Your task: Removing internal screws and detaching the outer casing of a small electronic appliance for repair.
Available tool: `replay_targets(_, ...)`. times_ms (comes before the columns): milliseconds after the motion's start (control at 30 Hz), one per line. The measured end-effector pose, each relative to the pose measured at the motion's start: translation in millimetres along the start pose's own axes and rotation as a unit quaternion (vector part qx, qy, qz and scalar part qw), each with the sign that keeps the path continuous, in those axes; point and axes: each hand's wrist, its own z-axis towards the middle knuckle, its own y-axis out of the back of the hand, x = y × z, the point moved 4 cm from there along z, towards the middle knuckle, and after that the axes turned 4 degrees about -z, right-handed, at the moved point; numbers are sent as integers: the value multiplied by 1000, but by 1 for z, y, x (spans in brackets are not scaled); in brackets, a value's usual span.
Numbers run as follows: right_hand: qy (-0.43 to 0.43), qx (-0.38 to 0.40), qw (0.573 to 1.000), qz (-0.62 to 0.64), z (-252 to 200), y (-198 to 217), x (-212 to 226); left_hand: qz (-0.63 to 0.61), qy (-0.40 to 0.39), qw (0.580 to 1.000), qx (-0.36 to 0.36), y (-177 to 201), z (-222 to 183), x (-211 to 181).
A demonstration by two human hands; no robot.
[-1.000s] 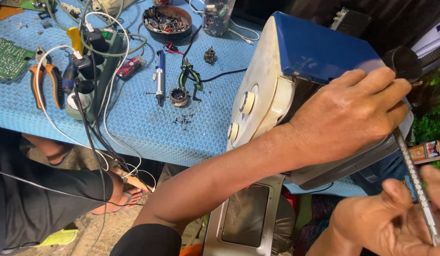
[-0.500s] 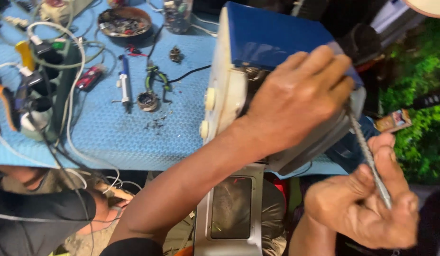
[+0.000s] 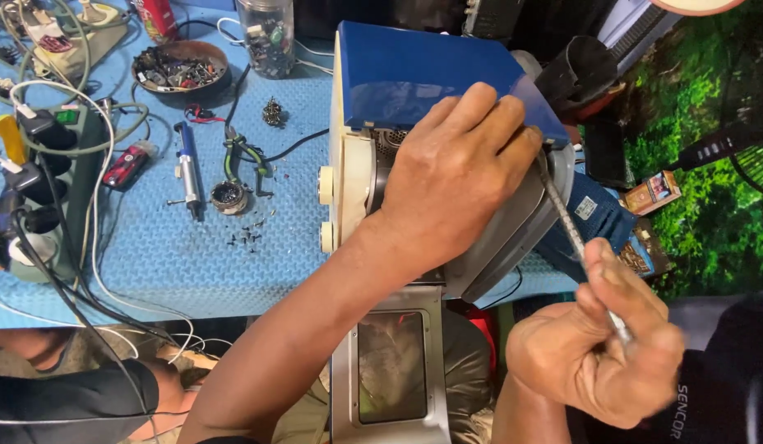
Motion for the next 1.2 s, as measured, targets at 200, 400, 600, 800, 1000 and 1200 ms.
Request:
replay_targets(200,25,37,999,-15,13,-4,13,-2,-4,1000,20,-8,-7,0)
replay_targets(400,69,25,997,29,9,-2,4,15,-21,1000,-5,-1,-4,-3)
replay_targets(600,34,5,999,32,1,-6,4,45,-31,998,-15,-1,-3,-5)
replay_targets(800,40,108,993,-38,8,-5,19,44,-36,998,-12,-1,-4,-6)
replay_targets(1000,-16,118,993,-25,-9,12,8,57,-48,997,-4,-3,-4,-7)
replay_targets(1200,-3,111,993,-33,-3,14,5,103,-68,992,7,-2,-3,-10)
